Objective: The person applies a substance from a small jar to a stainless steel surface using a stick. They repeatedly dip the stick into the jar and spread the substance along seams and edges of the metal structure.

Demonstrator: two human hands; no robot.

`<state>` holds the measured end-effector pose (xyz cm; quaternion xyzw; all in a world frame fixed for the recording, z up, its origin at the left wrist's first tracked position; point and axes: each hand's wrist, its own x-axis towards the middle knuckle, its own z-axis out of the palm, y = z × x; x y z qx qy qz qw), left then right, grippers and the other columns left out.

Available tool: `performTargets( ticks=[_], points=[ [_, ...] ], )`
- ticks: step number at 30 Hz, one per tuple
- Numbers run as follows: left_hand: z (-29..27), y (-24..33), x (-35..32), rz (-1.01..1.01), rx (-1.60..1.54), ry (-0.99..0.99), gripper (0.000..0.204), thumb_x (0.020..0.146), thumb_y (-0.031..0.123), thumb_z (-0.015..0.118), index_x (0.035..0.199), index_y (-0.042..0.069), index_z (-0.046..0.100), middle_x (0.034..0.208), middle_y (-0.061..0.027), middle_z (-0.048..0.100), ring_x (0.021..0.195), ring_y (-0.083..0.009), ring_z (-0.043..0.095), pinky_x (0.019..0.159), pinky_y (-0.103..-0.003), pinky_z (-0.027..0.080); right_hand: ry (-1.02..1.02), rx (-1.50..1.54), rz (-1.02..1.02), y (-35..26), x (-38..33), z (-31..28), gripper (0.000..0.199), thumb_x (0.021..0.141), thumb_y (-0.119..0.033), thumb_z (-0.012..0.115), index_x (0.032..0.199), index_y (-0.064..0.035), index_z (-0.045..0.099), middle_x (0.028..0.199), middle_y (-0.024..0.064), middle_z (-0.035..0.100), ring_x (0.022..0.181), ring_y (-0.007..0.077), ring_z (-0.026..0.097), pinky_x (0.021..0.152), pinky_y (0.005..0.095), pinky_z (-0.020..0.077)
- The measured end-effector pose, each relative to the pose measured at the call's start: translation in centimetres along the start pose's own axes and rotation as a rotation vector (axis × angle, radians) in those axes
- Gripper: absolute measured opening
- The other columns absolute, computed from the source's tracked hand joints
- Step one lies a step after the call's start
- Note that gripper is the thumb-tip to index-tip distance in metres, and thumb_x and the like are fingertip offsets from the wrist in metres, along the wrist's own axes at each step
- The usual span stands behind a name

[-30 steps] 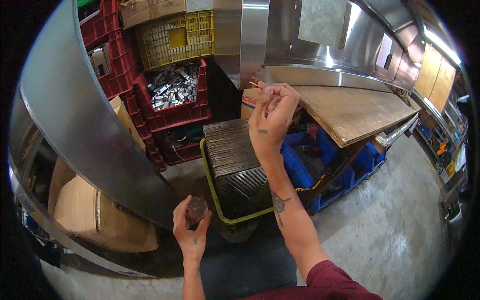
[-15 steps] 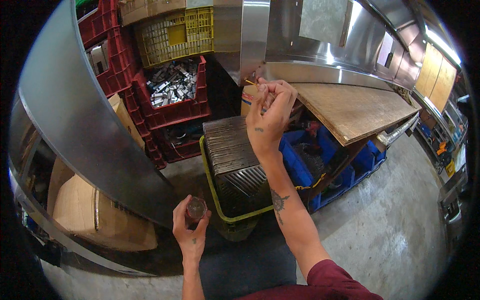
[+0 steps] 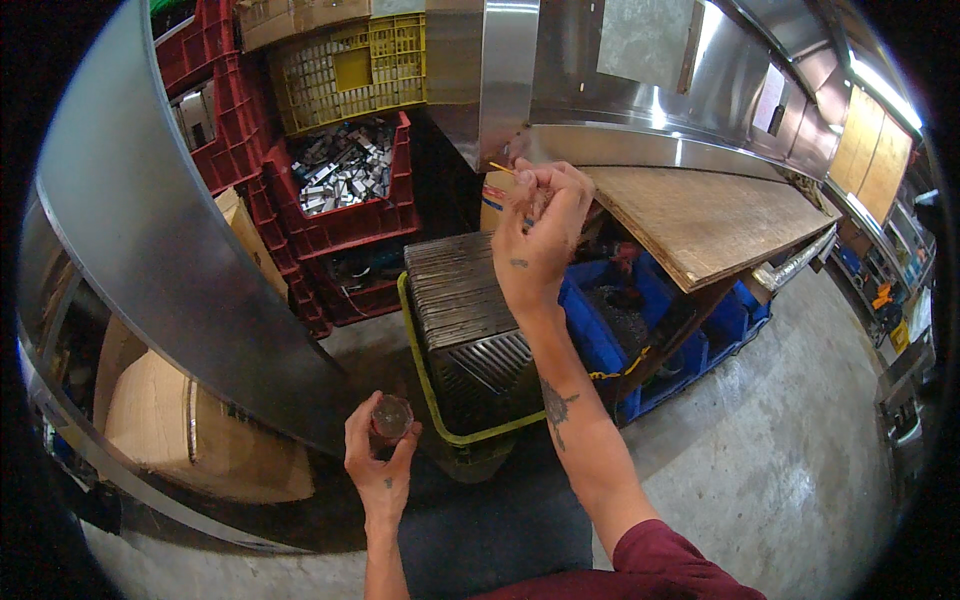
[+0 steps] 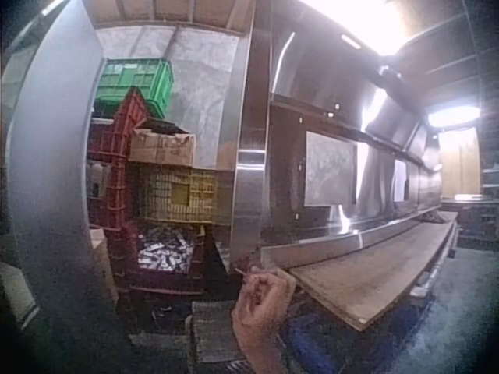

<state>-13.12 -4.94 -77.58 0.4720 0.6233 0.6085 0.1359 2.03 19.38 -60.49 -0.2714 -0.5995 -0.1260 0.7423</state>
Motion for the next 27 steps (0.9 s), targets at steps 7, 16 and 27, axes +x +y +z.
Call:
performTargets(
  ticks=[7,16,27],
  points=[
    [0.0,-0.7,0.6,0.053,0.044,0.001,0.065,0.093,-0.005,0.085,0.154,0.006,0.064,0.148,-0.0087,0.067,0.127,-0.0213,0.071,0.104,-0.035,0.061,-0.327,0.102,0.119,-5.3,-5.5,-5.9,0.023,0.104,0.0,0.072,0.121,0.0017,0.058,0.121,0.0215,0.059,0.12,0.0381,0.059,0.104,0.0496,0.0499],
    [0.2,2.5,2.4,0.086,0.027,-0.009,0.074,0.084,-0.01,0.084,0.152,0.012,0.068,0.149,-0.0114,0.068,0.137,-0.0295,0.068,0.111,-0.039,0.057,-0.676,0.282,0.174,-10.5,-10.1,-10.7,0.026,0.096,-0.001,0.081,0.118,-0.0014,0.067,0.126,0.0188,0.058,0.117,0.0394,0.061,0.1,0.0483,0.0539],
    [0.0,4.6,2.6,0.132,0.03,-0.032,0.075,0.082,-0.01,0.084,0.152,0.013,0.069,0.151,-0.0137,0.067,0.141,-0.0336,0.067,0.116,-0.042,0.058,-0.77,0.258,0.115,-11.0,-10.5,-10.8,0.028,0.092,0.0,0.085,0.117,-0.0048,0.073,0.125,0.016,0.057,0.114,0.0376,0.061,0.094,0.0476,0.054]
  ],
)
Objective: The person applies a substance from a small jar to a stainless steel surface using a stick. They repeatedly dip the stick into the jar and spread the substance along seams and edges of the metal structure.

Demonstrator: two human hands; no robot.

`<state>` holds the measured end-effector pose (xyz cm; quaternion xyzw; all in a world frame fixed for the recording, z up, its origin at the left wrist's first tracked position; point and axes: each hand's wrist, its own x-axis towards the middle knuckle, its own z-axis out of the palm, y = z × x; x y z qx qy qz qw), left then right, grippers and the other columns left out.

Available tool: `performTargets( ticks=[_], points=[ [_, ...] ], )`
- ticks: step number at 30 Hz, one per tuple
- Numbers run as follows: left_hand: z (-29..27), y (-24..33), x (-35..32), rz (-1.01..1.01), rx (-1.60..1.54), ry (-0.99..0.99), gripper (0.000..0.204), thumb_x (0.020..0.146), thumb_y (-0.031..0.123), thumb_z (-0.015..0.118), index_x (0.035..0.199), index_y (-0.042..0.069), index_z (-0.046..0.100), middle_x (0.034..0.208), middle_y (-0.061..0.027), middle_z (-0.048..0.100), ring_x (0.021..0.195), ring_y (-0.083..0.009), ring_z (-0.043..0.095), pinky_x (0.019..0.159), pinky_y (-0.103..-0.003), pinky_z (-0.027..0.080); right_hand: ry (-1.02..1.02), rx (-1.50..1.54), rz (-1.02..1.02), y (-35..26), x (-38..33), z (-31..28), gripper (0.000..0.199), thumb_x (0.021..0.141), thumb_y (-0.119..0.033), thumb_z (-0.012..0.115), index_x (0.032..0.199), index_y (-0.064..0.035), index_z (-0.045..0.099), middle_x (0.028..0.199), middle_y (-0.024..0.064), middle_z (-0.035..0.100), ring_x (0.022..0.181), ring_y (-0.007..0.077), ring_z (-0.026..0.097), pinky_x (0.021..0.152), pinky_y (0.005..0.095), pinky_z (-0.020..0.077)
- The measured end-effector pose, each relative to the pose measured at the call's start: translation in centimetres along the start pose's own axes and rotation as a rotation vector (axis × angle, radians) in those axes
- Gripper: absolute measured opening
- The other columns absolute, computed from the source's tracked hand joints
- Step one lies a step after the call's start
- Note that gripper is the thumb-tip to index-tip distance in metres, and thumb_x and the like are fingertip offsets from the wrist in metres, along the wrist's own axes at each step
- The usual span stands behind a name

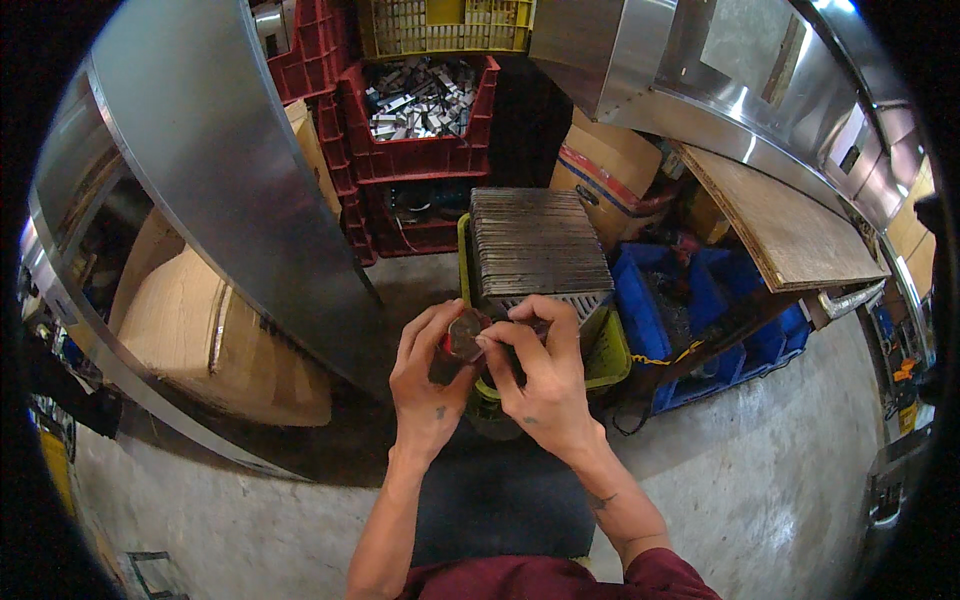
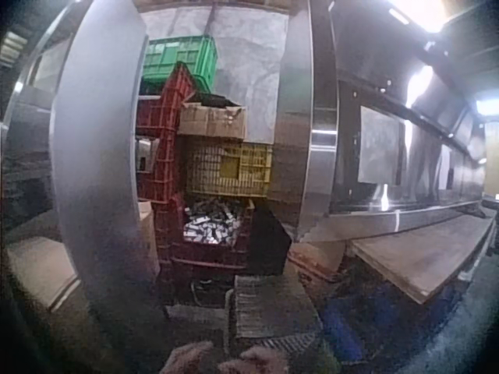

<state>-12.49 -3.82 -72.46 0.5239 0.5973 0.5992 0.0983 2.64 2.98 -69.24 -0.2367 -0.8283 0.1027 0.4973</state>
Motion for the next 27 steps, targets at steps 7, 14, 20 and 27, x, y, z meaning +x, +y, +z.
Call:
performTargets(
  ticks=[7,14,20,27],
  points=[
    [-0.2,0.0,-0.1,0.032,0.02,0.008,0.075,0.081,-0.01,0.082,0.151,0.013,0.069,0.151,-0.0143,0.067,0.14,-0.0334,0.068,0.116,-0.042,0.058,0.001,0.028,0.019,0.2,0.1,-0.1,0.029,0.091,0.0,0.085,0.117,-0.0054,0.073,0.124,0.0156,0.057,0.114,0.0378,0.059,0.093,0.0479,0.0538],
    [0.2,-0.1,-0.3,-0.022,0.024,0.009,0.075,0.08,-0.01,0.083,0.151,0.012,0.069,0.149,-0.0134,0.068,0.139,-0.0321,0.068,0.116,-0.042,0.057,0.071,0.061,0.059,0.5,0.6,-0.7,0.023,0.095,0.003,0.082,0.115,-0.0028,0.072,0.123,0.0156,0.058,0.114,0.0359,0.059,0.095,0.046,0.0526],
    [-0.1,-1.4,-1.1,0.027,0.03,0.043,0.073,0.083,-0.011,0.083,0.152,0.007,0.067,0.146,-0.0092,0.067,0.13,-0.023,0.068,0.11,-0.037,0.057,0.453,-0.011,0.043,3.3,6.0,-2.3,0.011,0.103,0.003,0.073,0.112,0.0006,0.067,0.119,0.0168,0.058,0.111,0.034,0.06,0.095,0.045,0.0528],
    [0.1,-2.3,-2.3,-0.063,-0.069,0.071,0.063,0.093,0.001,0.09,0.151,0.007,0.067,0.144,-0.0084,0.066,0.125,-0.0223,0.07,0.108,-0.036,0.059,0.765,-0.032,-0.009,8.4,13.9,-2.9,0.014,0.112,-0.007,0.068,0.116,0.0032,0.058,0.122,0.0187,0.056,0.114,0.0307,0.062,0.091,0.0391,0.0582]
  ],
)
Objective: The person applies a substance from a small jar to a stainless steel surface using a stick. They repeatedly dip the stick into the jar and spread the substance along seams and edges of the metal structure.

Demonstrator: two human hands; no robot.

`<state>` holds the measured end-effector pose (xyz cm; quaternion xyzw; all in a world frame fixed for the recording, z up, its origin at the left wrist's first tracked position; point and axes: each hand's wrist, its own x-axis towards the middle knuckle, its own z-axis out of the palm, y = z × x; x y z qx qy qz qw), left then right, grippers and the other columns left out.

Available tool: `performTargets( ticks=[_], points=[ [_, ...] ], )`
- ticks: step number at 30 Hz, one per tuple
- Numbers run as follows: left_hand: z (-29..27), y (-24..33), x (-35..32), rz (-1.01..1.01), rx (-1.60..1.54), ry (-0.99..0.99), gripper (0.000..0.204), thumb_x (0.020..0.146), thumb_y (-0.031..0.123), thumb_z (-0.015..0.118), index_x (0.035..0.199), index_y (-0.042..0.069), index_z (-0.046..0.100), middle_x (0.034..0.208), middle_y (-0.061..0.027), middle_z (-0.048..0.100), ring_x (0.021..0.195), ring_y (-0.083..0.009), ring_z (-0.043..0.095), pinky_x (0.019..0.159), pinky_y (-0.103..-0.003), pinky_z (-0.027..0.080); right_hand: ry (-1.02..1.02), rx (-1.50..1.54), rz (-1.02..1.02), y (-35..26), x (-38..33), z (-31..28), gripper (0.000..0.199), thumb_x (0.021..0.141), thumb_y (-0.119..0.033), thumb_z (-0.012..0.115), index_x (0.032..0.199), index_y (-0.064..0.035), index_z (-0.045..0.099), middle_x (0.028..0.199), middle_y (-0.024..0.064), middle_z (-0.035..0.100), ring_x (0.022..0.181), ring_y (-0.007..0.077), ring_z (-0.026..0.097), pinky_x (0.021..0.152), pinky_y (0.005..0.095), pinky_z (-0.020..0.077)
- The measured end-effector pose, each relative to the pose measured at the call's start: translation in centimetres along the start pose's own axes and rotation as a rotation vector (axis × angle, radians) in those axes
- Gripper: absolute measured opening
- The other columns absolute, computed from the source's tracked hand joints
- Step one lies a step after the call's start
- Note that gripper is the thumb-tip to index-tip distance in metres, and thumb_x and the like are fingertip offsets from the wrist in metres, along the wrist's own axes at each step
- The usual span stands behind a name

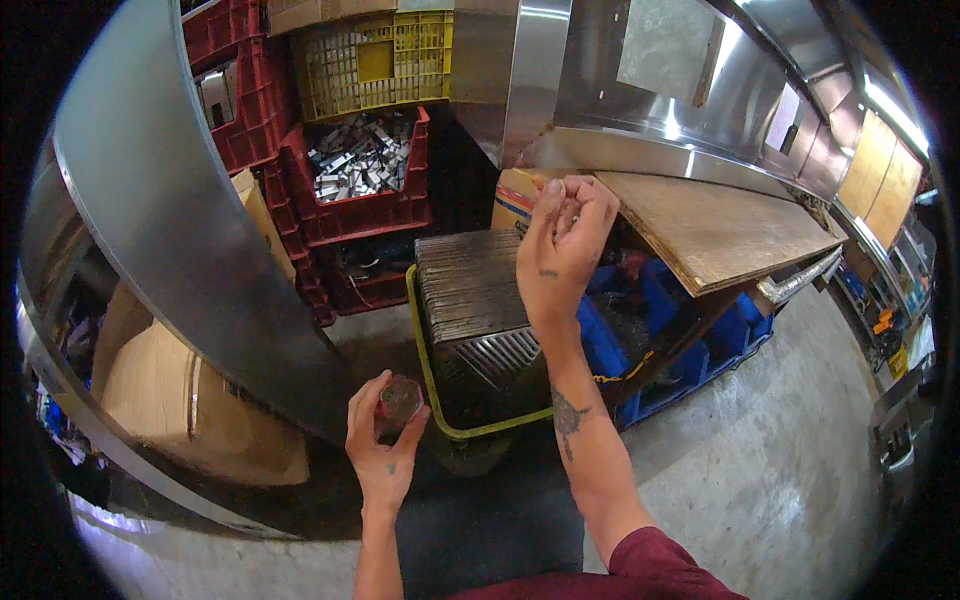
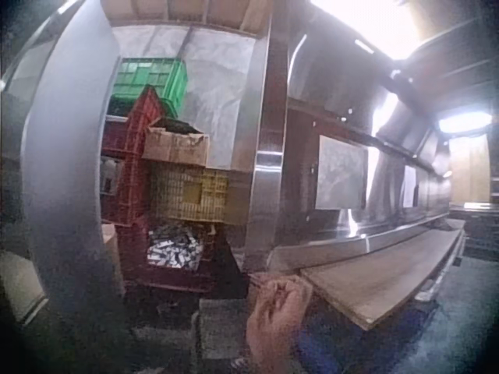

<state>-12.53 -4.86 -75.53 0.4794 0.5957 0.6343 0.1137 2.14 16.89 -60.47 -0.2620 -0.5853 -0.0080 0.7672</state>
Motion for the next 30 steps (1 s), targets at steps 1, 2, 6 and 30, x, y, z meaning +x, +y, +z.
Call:
performTargets(
  ticks=[1,2,6,30],
  points=[
    [-0.1,-0.2,-0.1,0.006,-0.005,-0.003,0.063,0.094,0.002,0.089,0.152,0.007,0.066,0.144,-0.007,0.065,0.123,-0.0209,0.071,0.108,-0.036,0.059,-0.003,-0.125,-0.058,0.2,0.5,0.1,0.015,0.112,-0.007,0.068,0.116,0.0034,0.059,0.12,0.021,0.058,0.114,0.0342,0.06,0.092,0.0416,0.0586],
    [-0.3,-0.2,-0.2,-0.01,-0.011,-0.003,0.063,0.093,0.002,0.09,0.151,0.007,0.067,0.144,-0.0083,0.065,0.125,-0.0219,0.071,0.107,-0.035,0.06,-0.012,-0.089,-0.04,0.7,0.7,0.4,0.015,0.112,-0.008,0.068,0.116,0.0032,0.059,0.12,0.0211,0.058,0.114,0.0347,0.06,0.093,0.0425,0.0582],
    [-0.8,0.0,-0.3,-0.048,-0.011,0.001,0.062,0.091,0.002,0.092,0.149,0.008,0.069,0.145,-0.0108,0.065,0.128,-0.0239,0.07,0.103,-0.035,0.063,-0.024,-0.074,-0.052,2.1,0.5,1.0,0.016,0.111,-0.009,0.069,0.114,0.0028,0.059,0.12,0.0214,0.058,0.115,0.0367,0.059,0.096,0.0468,0.0559],
    [-0.9,-1.1,-0.6,-0.036,0.001,0.007,0.062,0.093,0.004,0.091,0.15,0.007,0.068,0.144,-0.0094,0.066,0.127,-0.023,0.07,0.104,-0.035,0.061,-0.047,-0.049,-0.087,2.1,0.2,1.4,0.016,0.111,-0.007,0.071,0.115,0.003,0.059,0.123,0.0218,0.057,0.113,0.0359,0.061,0.095,0.046,0.0579]
  ],
)
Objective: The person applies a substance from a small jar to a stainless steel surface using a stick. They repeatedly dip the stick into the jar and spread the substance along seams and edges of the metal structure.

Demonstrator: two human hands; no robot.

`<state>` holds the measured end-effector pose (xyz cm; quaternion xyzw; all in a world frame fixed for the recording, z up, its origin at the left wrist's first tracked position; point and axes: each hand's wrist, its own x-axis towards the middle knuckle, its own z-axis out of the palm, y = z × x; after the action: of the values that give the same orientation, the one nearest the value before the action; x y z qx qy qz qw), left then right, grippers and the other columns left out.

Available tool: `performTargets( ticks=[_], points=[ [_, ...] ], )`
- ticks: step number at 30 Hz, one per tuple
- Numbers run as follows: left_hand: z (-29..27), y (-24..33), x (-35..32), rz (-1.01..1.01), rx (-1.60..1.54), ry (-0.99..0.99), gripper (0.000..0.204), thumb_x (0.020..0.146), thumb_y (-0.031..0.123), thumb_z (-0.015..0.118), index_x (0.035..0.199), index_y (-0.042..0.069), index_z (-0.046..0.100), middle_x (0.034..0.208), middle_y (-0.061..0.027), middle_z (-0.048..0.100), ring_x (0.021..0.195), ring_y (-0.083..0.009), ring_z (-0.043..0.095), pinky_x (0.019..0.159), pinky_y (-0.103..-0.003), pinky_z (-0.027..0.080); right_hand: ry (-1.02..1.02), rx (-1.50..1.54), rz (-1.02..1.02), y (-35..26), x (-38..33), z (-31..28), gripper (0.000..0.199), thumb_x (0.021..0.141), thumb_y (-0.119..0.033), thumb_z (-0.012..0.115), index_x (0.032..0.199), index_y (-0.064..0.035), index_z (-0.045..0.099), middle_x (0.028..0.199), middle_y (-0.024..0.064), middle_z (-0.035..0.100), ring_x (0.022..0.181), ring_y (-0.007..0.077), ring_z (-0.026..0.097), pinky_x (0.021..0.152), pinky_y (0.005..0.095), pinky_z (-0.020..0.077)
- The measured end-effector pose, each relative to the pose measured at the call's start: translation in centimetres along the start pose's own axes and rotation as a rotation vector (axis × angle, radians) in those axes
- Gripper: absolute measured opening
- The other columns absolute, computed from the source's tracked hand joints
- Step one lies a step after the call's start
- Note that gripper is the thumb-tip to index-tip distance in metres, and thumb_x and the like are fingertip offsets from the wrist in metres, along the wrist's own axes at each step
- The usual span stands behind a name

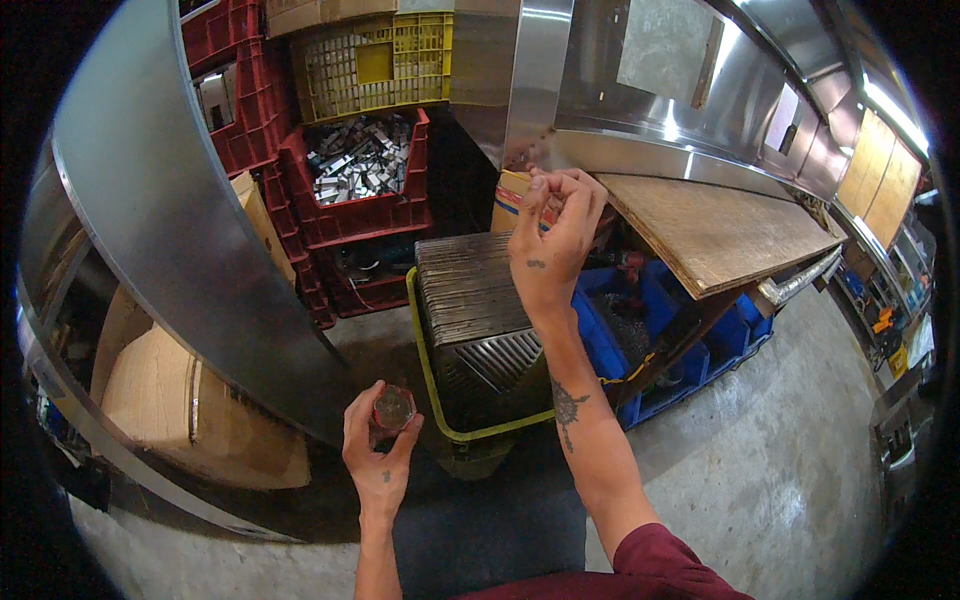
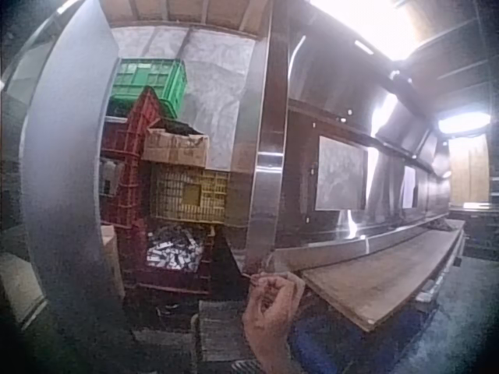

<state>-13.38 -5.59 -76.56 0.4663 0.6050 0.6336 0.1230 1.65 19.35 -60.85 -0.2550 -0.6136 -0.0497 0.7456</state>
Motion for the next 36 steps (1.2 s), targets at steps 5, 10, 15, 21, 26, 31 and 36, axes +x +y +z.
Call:
performTargets(
  ticks=[5,10,15,21,26,31,36],
  points=[
    [0.0,0.3,0.0,-0.004,0.01,0.007,0.062,0.091,0.003,0.092,0.149,0.007,0.069,0.143,-0.0107,0.066,0.126,-0.0245,0.07,0.102,-0.036,0.062,-0.001,-0.008,0.004,0.3,-0.2,0.1,0.016,0.111,-0.008,0.071,0.115,0.003,0.059,0.12,0.0218,0.058,0.114,0.0382,0.061,0.097,0.0482,0.0558],
    [-0.1,0.4,0.0,-0.016,0.009,0.004,0.062,0.091,0.002,0.092,0.149,0.007,0.07,0.144,-0.0105,0.065,0.127,-0.0243,0.07,0.102,-0.035,0.062,0.013,0.112,0.112,-0.6,-0.2,0.1,0.016,0.11,-0.007,0.071,0.114,0.0029,0.059,0.12,0.0217,0.058,0.115,0.0388,0.061,0.099,0.0496,0.0536],
    [-0.1,-0.4,-0.1,-0.029,-0.013,0.004,0.062,0.091,0.001,0.092,0.149,0.007,0.07,0.144,-0.0109,0.065,0.128,-0.0241,0.07,0.102,-0.036,0.063,-0.002,-0.006,0.0,0.2,-0.1,0.1,0.015,0.109,-0.004,0.071,0.114,0.0027,0.058,0.121,0.0217,0.058,0.116,0.0387,0.061,0.099,0.0495,0.0543],
    [-0.3,0.0,-0.3,-0.033,0.018,0.002,0.063,0.091,0.001,0.092,0.149,0.007,0.069,0.144,-0.0109,0.066,0.127,-0.0233,0.07,0.1,-0.034,0.064,-0.01,0.032,0.041,-0.5,-0.3,-0.1,0.015,0.109,-0.002,0.071,0.113,0.0028,0.058,0.12,0.0219,0.058,0.116,0.0391,0.062,0.099,0.0499,0.0549],
    [-0.3,-0.3,-0.3,0.006,-0.007,0.005,0.063,0.091,0.001,0.092,0.149,0.007,0.069,0.144,-0.0108,0.065,0.126,-0.0232,0.07,0.099,-0.034,0.064,-0.014,0.027,0.03,-0.6,-0.1,-0.3,0.014,0.108,-0.002,0.07,0.114,0.003,0.058,0.119,0.0224,0.059,0.115,0.0392,0.063,0.1,0.0506,0.0552],
    [-0.1,-0.2,-0.3,0.018,0.002,0.007,0.062,0.092,0.001,0.091,0.149,0.007,0.069,0.144,-0.0106,0.065,0.126,-0.0232,0.07,0.1,-0.034,0.064,-0.037,-0.018,0.036,-0.8,-0.3,-0.7,0.012,0.108,-0.002,0.07,0.113,0.0023,0.059,0.118,0.0213,0.061,0.116,0.0389,0.061,0.102,0.0514,0.0528],
    [0.3,0.0,0.2,-0.023,0.009,-0.005,0.064,0.093,0.001,0.09,0.152,0.006,0.066,0.144,-0.0086,0.065,0.127,-0.0215,0.069,0.103,-0.034,0.062,-0.109,-0.025,-0.002,-3.2,-3.2,-2.0,0.011,0.112,-0.007,0.068,0.113,0.0012,0.061,0.12,0.0174,0.059,0.114,0.0318,0.061,0.102,0.0437,0.0517]
  ],
)
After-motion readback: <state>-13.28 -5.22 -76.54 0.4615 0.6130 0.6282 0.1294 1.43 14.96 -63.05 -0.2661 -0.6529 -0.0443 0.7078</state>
